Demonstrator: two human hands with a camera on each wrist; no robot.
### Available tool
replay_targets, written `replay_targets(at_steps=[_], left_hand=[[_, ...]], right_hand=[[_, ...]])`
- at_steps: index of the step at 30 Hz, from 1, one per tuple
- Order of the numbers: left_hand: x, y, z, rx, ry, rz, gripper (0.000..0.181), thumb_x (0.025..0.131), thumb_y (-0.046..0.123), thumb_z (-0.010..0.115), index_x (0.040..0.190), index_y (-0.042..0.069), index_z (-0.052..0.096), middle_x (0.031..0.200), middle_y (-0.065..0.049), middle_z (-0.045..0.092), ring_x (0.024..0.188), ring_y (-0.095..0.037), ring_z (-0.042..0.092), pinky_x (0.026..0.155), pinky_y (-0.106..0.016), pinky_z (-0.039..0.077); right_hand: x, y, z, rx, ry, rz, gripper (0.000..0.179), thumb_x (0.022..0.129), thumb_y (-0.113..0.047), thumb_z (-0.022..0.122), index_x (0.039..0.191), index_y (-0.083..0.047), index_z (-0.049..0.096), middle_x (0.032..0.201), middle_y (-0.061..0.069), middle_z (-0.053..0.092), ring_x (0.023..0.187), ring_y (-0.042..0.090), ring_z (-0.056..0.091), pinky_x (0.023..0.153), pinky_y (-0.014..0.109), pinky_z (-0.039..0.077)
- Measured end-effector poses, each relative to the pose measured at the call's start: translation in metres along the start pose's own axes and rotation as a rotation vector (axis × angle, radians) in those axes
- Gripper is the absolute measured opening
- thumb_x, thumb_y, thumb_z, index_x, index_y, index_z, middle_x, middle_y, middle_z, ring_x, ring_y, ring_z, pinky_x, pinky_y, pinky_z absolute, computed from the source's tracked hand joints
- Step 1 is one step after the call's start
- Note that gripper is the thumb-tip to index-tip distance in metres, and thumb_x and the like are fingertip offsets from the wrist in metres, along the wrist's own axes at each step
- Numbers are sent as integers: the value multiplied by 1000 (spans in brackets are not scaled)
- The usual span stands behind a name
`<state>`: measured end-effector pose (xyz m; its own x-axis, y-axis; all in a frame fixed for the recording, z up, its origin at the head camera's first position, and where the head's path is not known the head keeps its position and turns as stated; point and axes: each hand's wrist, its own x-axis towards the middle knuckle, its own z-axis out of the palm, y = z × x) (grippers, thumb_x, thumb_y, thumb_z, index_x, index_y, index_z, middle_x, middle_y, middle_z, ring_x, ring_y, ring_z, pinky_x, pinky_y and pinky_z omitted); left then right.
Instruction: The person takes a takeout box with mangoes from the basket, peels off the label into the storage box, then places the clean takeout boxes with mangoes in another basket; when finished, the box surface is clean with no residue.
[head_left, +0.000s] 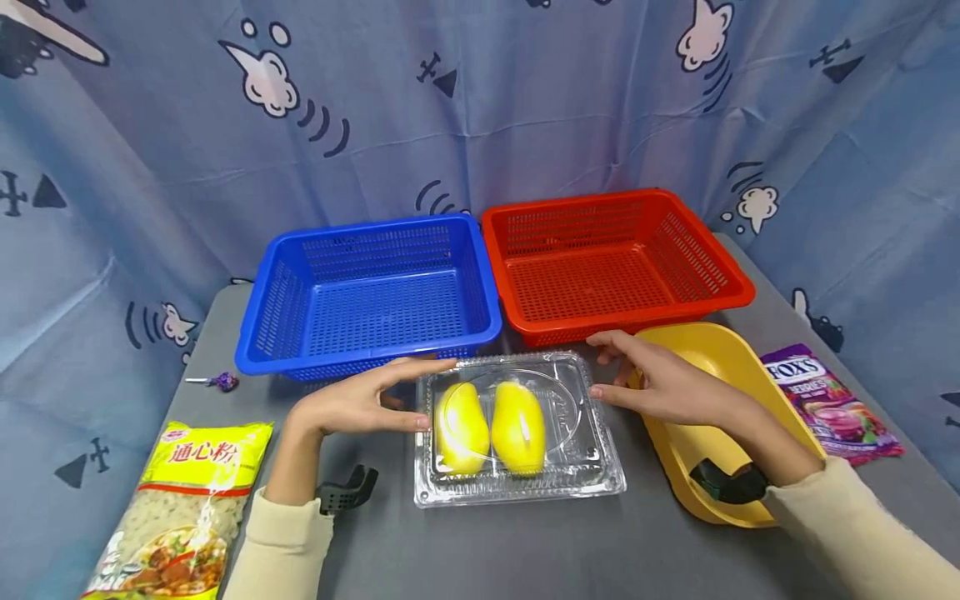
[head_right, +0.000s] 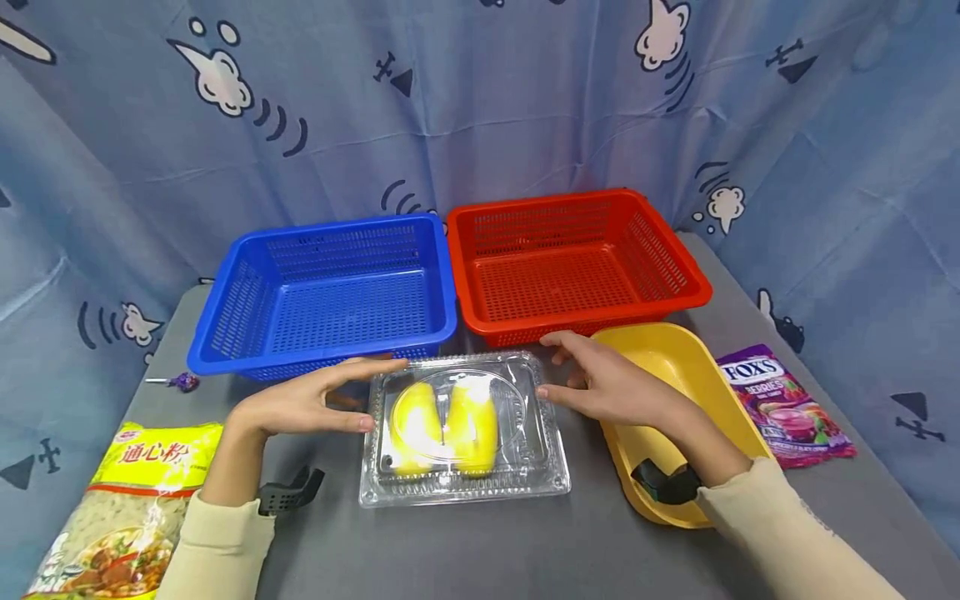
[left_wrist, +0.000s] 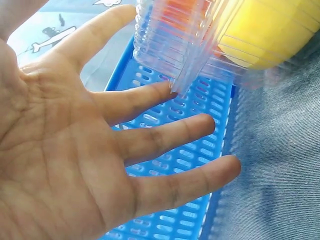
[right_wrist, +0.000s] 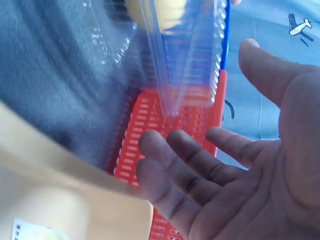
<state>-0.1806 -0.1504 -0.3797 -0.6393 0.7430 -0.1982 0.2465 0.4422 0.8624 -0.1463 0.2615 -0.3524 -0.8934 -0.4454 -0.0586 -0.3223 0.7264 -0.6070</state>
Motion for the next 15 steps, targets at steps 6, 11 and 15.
replay_targets(at_steps=[6,11,15], left_hand=[[2,3,4,48,10,-26,72,93,30,73,156,40,39,165,-1,32,148,-31,35,108,-65,45],[10,0,10,90,60,-5,67,92,34,74,153,37,45,164,0,36,141,-31,43,109,-60,45],[16,-2,14,75,72,0,66,92,35,74,152,36,46,164,-2,34,123,-31,57,100,-49,52]], right_hand=[[3,3,1,-39,66,-16,64,90,-35,77,144,-12,50,118,8,65,99,20,61,73,27,55],[9,18,-16,-103,310,-67,43,90,-24,78,129,-10,65,92,2,69,74,9,59,60,22,49],[12,37,-40,-156,503,25,36,90,-23,78,120,-5,70,91,11,67,76,15,57,63,21,43]])
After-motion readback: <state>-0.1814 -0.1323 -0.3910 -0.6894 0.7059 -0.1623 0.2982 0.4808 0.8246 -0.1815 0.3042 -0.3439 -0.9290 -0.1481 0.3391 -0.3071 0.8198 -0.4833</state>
